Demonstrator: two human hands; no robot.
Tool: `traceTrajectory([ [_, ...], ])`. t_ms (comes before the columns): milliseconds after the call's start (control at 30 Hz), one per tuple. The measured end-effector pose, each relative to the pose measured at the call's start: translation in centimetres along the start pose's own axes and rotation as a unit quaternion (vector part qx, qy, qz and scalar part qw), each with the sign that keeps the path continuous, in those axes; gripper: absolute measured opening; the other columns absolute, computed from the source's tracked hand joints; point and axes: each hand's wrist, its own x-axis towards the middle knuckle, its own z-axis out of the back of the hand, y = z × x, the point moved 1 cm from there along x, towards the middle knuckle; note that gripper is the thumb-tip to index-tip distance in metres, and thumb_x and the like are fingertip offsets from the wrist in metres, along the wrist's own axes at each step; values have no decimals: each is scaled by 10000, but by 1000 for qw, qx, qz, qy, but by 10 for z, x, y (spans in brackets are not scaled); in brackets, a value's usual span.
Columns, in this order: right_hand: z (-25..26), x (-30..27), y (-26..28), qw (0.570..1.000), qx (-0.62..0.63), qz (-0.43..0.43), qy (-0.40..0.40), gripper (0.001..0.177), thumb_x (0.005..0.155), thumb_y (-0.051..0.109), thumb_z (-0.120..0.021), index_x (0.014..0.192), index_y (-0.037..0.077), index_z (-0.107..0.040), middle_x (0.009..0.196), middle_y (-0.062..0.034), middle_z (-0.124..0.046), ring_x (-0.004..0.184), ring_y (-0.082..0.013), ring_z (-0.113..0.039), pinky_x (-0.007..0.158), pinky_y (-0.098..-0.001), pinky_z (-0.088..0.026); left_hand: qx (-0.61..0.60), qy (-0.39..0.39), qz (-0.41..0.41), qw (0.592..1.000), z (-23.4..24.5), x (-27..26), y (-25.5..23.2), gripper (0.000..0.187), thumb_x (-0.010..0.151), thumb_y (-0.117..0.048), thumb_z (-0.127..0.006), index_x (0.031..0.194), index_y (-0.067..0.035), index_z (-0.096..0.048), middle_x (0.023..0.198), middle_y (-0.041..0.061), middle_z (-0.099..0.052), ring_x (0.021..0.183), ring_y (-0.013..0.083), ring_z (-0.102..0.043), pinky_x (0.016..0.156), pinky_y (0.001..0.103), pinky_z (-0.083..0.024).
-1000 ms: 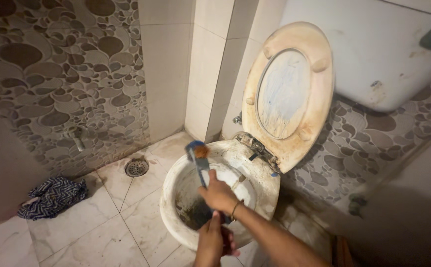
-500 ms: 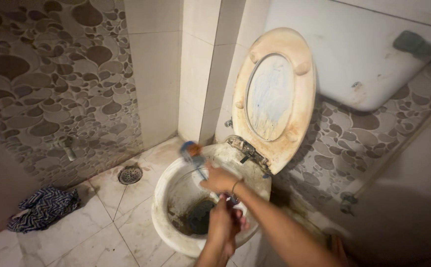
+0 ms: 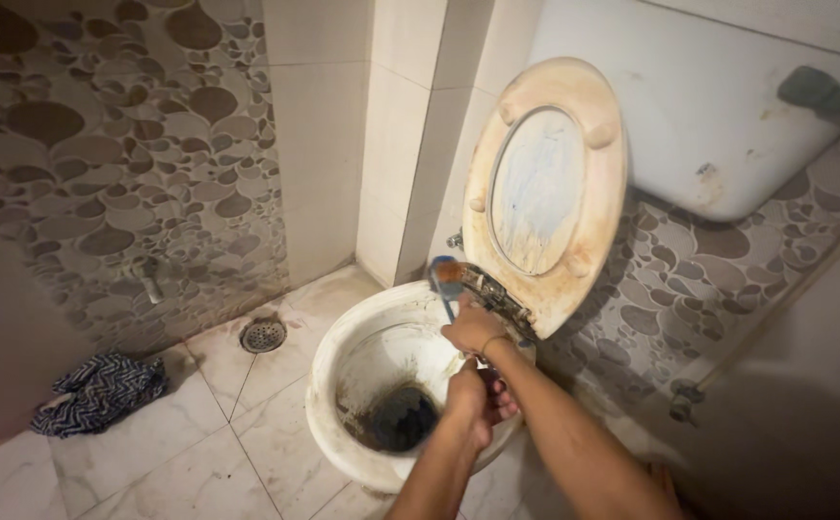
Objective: The person scrubs the inside of a toilet bowl using a toilet brush. They repeatedly scrub the bowl's interior surfaces, focusing on the rim and lower basin areas.
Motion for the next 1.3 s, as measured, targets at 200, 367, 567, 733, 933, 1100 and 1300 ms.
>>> traceTrajectory([
  [200, -14, -30, 3, 999, 1, 40, 35, 939, 827, 416, -623, 1528, -47, -203, 1001, -289, -761, 995, -434, -720, 921, -460, -559, 29, -39, 11, 999, 20, -26, 15, 539, 1072, -479, -317, 912, -72, -632, 607, 8, -463, 519, 157, -460, 517, 349, -478],
  [367, -22, -20, -8, 997, 13, 68, 19, 894, 823, 453, -652, 1506, -3, -297, 1097, -332, -687, 1054, -474, -672, 943, -477, -539, 41, -27, -9, 999, 14, -27, 17, 497, 1066, -469, -328, 888, -89, -594, 600, 27, -484, 486, 177, -473, 463, 345, -430],
  [567, -6, 12, -19, 996, 87, -3, 3, 981, 804, 416, -667, 1527, -62, -208, 1262, -350, -634, 1160, -447, -656, 1026, -444, -509, 50, -13, -8, 999, -3, -1, -6, 540, 1061, -542, -332, 812, -101, -518, 568, 24, -451, 453, 171, -427, 436, 341, -395],
  [733, -17, -18, -11, 999, 34, 3, 4, 1056, 818, 426, -672, 1557, -60, -94, 1177, -357, -664, 1094, -479, -664, 1001, -466, -512, 50, -9, 9, 999, 14, -17, 6, 579, 1049, -578, -300, 804, -102, -520, 552, 13, -413, 454, 167, -387, 429, 340, -354],
  [933, -7, -20, -3, 998, 25, -13, -53, 793, 850, 397, -674, 1381, -58, -300, 1064, -346, -687, 1028, -495, -678, 941, -515, -523, 38, 16, 9, 999, 11, -3, -2, 531, 1071, -523, -333, 823, -90, -514, 568, -5, -420, 486, 150, -413, 461, 329, -385],
  [1100, 3, -28, -8, 996, 41, -19, -72, 698, 861, 381, -665, 1328, -30, -347, 1015, -340, -717, 1007, -492, -684, 958, -503, -512, 59, 15, 18, 998, 15, -1, 7, 572, 1047, -570, -290, 817, -99, -518, 557, -8, -416, 479, 155, -383, 468, 338, -358],
  [1300, -1, -19, -9, 997, 17, -39, -61, 708, 851, 391, -677, 1322, -17, -339, 990, -292, -704, 966, -467, -701, 898, -507, -537, 12, 47, 48, 998, 18, 21, 12, 593, 1066, -607, -290, 828, -116, -524, 557, -27, -391, 469, 131, -382, 446, 303, -356],
])
